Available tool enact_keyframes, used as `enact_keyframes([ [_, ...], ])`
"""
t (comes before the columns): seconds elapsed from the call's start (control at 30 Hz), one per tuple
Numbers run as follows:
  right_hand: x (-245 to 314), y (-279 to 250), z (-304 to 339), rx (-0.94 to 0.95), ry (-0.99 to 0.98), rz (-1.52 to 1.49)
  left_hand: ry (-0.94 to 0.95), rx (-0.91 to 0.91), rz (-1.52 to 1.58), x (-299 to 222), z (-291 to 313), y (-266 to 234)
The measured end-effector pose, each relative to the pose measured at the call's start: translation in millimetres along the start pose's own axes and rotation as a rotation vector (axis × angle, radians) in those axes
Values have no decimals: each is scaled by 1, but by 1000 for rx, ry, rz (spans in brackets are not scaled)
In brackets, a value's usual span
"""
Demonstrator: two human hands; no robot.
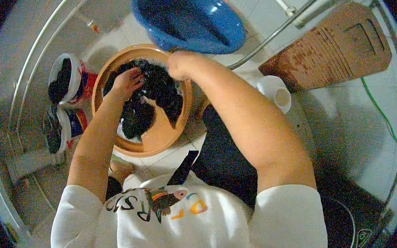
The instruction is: The person hand-washes dark clothes in a blue basin filled with soapy water, then rinses them using a handheld shower hose. They transfer the clothes to a brown basin and continue rinsing and wringing them by hand.
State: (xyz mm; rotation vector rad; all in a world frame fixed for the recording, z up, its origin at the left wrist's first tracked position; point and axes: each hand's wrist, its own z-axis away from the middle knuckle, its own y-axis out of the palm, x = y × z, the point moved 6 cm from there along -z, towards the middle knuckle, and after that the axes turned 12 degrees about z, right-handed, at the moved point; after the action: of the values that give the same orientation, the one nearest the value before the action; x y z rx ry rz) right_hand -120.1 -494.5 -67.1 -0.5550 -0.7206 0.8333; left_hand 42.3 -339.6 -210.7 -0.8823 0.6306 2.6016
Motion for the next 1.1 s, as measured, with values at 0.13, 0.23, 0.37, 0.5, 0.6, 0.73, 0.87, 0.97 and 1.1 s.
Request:
enact_keyframes([
  [0.13, 9, -1, 5, -58, -58, -131, -7, -242, -194, 72, 34, -125],
  [0.23, 14, -2, 1, -26, -4, -37, 119, -401, -800, 84, 97, -157],
  [0.37, 22, -7, -4, -111, -45, -40, 413, -445, -870, 134, 119, -251],
  [0.5, 38, -11, 2, -139, -24, -83, 709, -918, -1187, 118, 168, -251],
  [0.6, 26, -5, -7, -244, 19, -210, 61, -718, -221, 158, 165, -262],
  [0.73, 1, -13, -31, -435, 19, -101, -165, -531, 248, 208, 157, -232],
  [0.87, 21, -25, -35, -588, 107, 129, -232, -398, 210, 226, 152, -232],
  [0.97, 44, -33, -48, -730, 41, 378, -249, -399, 254, 214, 158, -241],
  [1.1, 58, -47, -74, -689, 57, 632, -189, -454, 264, 209, 163, -249],
])
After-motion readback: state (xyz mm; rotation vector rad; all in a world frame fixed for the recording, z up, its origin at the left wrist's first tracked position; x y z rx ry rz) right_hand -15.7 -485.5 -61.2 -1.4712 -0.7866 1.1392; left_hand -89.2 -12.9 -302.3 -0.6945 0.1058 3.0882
